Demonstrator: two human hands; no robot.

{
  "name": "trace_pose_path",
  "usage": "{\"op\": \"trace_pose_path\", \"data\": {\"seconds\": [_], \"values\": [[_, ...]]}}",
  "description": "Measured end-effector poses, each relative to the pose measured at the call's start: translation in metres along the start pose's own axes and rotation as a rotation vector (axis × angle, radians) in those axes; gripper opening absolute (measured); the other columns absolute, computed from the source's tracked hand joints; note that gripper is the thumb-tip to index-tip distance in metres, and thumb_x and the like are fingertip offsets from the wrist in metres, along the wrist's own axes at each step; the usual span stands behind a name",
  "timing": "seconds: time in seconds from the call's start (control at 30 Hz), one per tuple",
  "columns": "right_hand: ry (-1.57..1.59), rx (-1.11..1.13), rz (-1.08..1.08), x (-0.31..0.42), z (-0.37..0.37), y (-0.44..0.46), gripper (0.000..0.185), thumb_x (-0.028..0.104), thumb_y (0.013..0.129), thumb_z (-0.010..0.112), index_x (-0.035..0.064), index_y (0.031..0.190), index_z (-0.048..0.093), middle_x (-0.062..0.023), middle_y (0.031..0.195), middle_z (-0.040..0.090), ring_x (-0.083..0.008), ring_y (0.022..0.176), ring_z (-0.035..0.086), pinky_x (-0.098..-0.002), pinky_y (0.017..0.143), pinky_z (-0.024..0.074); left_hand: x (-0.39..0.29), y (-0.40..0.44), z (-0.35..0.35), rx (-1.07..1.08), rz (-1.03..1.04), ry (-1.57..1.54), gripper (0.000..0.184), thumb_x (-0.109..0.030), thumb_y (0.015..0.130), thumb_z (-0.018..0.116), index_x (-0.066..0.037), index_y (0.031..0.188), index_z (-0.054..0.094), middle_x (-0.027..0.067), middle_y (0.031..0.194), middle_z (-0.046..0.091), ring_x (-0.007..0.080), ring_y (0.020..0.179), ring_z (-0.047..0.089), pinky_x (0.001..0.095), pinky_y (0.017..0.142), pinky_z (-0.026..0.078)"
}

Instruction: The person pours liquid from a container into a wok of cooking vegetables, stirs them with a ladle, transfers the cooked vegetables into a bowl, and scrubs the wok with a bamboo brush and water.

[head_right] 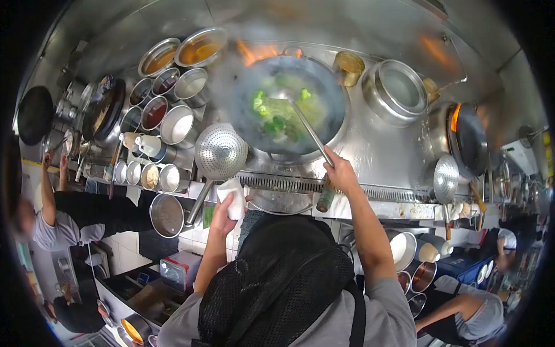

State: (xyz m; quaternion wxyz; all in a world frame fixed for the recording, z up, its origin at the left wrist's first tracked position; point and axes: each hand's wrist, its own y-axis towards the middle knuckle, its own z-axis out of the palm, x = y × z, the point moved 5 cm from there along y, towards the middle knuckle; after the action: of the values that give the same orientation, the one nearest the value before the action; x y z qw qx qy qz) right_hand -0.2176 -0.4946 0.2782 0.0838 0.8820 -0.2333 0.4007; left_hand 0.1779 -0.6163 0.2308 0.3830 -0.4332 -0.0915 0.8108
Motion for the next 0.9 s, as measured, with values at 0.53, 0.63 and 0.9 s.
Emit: {"op": "trace_pose_path", "data": {"seconds": [0.53,0.63,0.9], "values": [[-0.753,-0.015,0.05,0.065,-0.155,-0.12,0.059,0.017,0.093,0.07,0.032,0.149,0.056,-0.011,0.099,0.066,-0.0377,0.084,0.07,-0.0506,0.075,0.0568,0.001,0.033,0.034,0.037,-0.068,0.145,0.054,-0.048,0.109,0.053,-0.012,0.146,0.039,0.0109,0.12,0.065,0.0299,0.093,0.073,0.0377,0.064,0.058],[-0.78,-0.022,0.083,0.107,-0.189,-0.133,0.06,0.014,0.091,0.072,0.0285,0.147,0.059,-0.0126,0.097,0.066,-0.0378,0.084,0.069,-0.0505,0.075,0.0561,0.007,0.043,0.036,0.011,-0.058,0.182,0.056,-0.056,0.108,0.048,-0.017,0.147,0.041,0.0087,0.127,0.065,0.0296,0.096,0.073,0.0384,0.064,0.057],[-0.833,0.019,0.128,0.093,-0.188,-0.126,0.061,0.015,0.09,0.073,0.0252,0.148,0.058,-0.0186,0.098,0.069,-0.0402,0.088,0.071,-0.05,0.078,0.0579,0.005,0.055,0.057,-0.022,-0.101,0.206,0.058,-0.064,0.106,0.046,-0.022,0.146,0.04,0.0063,0.126,0.065,0.0273,0.095,0.073,0.0411,0.072,0.056]]}}
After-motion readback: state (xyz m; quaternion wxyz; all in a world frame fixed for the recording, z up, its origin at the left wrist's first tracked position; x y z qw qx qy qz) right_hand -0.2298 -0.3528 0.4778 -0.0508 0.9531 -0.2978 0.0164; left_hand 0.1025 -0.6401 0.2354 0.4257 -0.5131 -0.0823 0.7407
